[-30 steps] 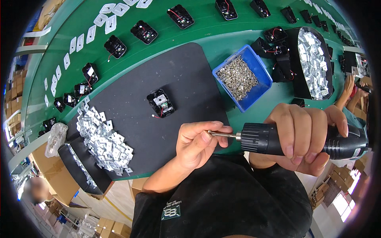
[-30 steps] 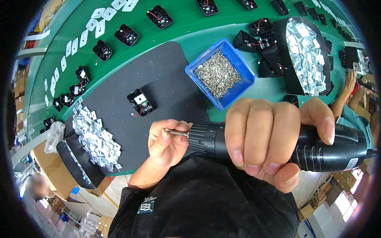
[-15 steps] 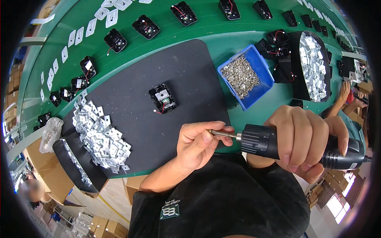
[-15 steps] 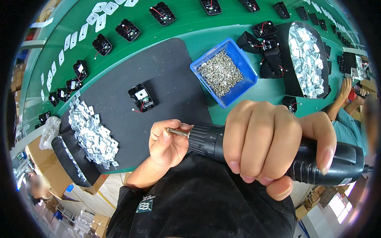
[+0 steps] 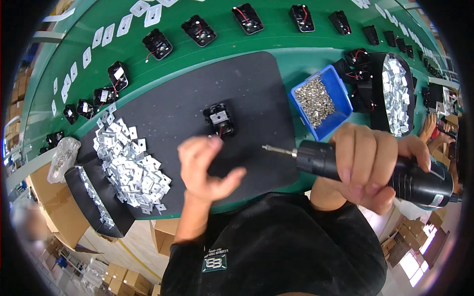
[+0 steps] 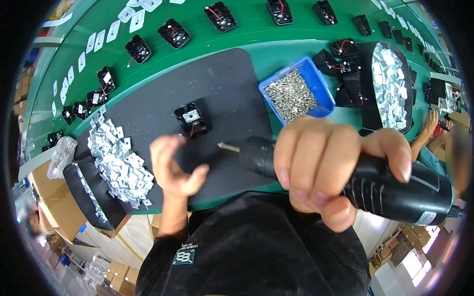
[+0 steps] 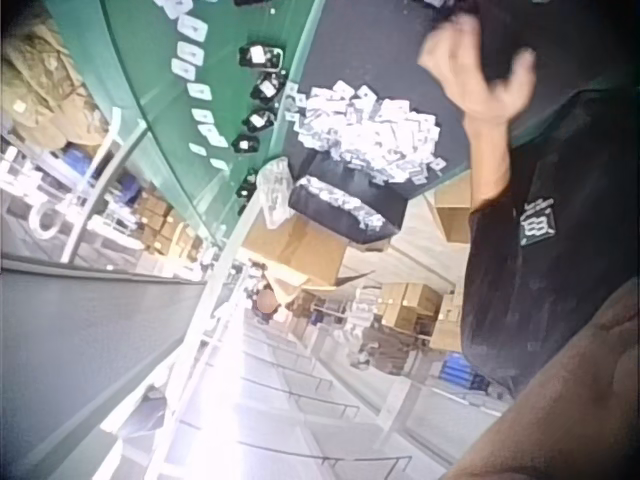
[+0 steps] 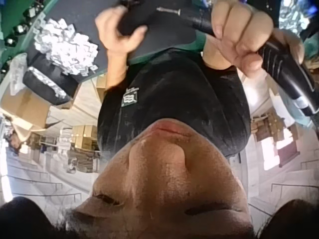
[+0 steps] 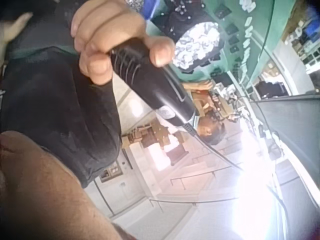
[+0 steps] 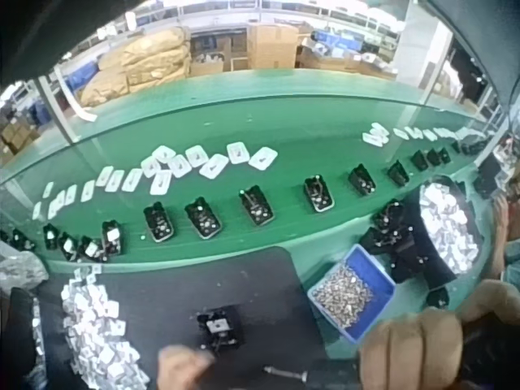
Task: Assembling electronic housings by inserting small metal components and securing them with screws using an electric screwdriver.
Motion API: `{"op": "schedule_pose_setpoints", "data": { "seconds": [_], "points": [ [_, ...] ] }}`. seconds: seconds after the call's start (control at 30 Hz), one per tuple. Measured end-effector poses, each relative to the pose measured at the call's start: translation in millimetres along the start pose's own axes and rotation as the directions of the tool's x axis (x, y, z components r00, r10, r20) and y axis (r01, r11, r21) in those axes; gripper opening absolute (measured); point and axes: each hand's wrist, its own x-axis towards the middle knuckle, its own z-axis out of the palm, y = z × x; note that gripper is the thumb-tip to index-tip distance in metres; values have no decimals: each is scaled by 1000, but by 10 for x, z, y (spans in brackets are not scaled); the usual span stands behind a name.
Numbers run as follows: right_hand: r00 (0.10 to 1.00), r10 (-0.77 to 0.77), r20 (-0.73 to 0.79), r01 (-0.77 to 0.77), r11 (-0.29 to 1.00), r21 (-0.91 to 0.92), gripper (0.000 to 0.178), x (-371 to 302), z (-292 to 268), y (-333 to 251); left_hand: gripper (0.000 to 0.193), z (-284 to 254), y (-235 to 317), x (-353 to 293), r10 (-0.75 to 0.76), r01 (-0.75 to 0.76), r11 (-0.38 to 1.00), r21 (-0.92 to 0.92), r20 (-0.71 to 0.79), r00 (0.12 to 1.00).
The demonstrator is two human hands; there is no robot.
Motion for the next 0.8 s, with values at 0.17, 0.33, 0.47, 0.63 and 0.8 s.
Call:
{"op": "schedule_pose_setpoints", "data": {
  "seconds": [0.17, 0.33, 0.47, 0.63, 0.8],
  "points": [
    [978, 116, -171, -135, 986, -101, 58, -121, 162, 420, 105, -97, -169, 293, -303, 227, 932, 284, 263, 916],
    [993, 62, -98, -88, 952, -293, 50, -191, 35, 838, 80, 18, -136, 365, -307, 245, 937, 250, 246, 920],
    [991, 64, -118, -105, 914, -393, 47, -230, 23, 916, 76, 41, -139, 372, -310, 256, 937, 239, 224, 924],
    [977, 68, -202, -128, 945, -302, 48, -215, 13, 906, 76, 58, -133, 380, -319, 269, 936, 228, 220, 922],
    [985, 80, -151, -127, 933, -336, 48, -241, -46, 906, 75, 72, -103, 391, -325, 274, 934, 228, 224, 919]
  ]
}}
